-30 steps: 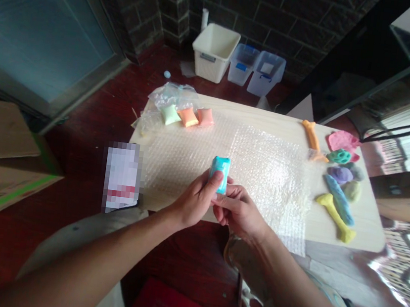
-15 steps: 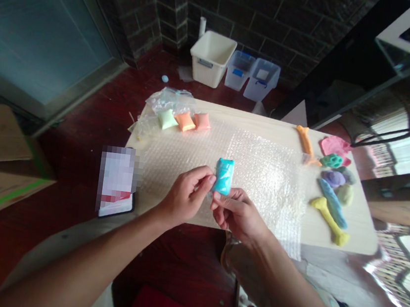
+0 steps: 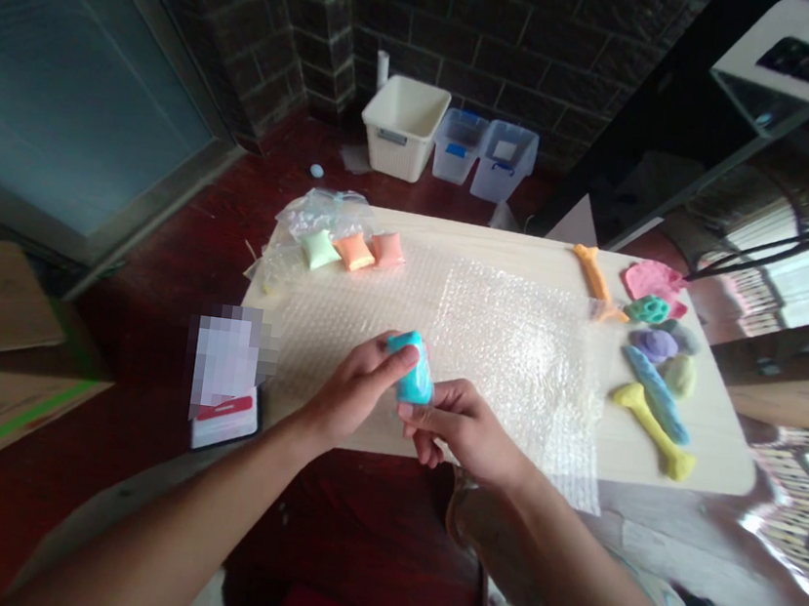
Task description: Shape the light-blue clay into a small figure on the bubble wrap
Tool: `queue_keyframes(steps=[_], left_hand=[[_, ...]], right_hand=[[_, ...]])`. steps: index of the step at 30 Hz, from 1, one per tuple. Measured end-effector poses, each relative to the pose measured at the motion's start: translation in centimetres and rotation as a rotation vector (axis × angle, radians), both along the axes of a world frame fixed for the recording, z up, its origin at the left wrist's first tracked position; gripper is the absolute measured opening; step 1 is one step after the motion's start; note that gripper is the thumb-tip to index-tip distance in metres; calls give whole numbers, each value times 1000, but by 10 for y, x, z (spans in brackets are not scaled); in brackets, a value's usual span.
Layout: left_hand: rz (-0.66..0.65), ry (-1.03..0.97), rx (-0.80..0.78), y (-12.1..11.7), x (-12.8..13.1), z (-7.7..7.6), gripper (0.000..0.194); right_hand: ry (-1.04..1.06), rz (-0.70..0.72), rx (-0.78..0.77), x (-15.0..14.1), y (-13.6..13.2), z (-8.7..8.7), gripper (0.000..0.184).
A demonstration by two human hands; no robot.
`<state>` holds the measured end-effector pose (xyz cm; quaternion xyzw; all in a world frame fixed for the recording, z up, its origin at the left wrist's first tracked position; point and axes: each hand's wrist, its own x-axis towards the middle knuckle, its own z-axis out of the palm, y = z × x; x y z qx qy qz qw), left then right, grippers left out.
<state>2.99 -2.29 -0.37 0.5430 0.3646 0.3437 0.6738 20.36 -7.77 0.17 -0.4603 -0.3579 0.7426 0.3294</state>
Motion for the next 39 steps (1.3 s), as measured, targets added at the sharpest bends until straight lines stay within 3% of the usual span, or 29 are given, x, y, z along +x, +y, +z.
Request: queue_keyframes(steps=[3,5,9,12,15,17,19,23,27,31,36,39], left_hand=[[57,-58,-153,-8,7,-1,45],[79,-38,-170,-17,12,-3,45],[87,35,26,-28,16,-6,39],[85,104,125,-28,15,-7,35],[66,219,232,-20,9,-6,32],[48,362,384,-12,2,-4,29],[26,520,539,-5,-5,-4,27],[-98,641,709,1,-10,-9,24],[-152,653,784,0,-6,-14,21],[-98,590,761,3,-4,-14,23],[-10,470,846,11,-13,-8,30],[53,417,880,15,-20,-4,13]], right_hand=[[-126,12,72,-7,-4,-2,36],[-248,-5,171,-13,-8,-5,35],[-503,-22,336,-24,-14,-8,36],[-494,-6,358,-24,-13,-5,33],[-506,118,423,-9,-5,5,21],[-605,214,443,8,1,14,17],[-640,149,419,24,6,21,19],[-527,-125,426,31,6,22,34],[-561,-97,501,18,2,13,29],[-438,-150,383,19,6,8,32],[-209,-268,277,33,15,12,36],[-81,-322,229,38,18,15,34]])
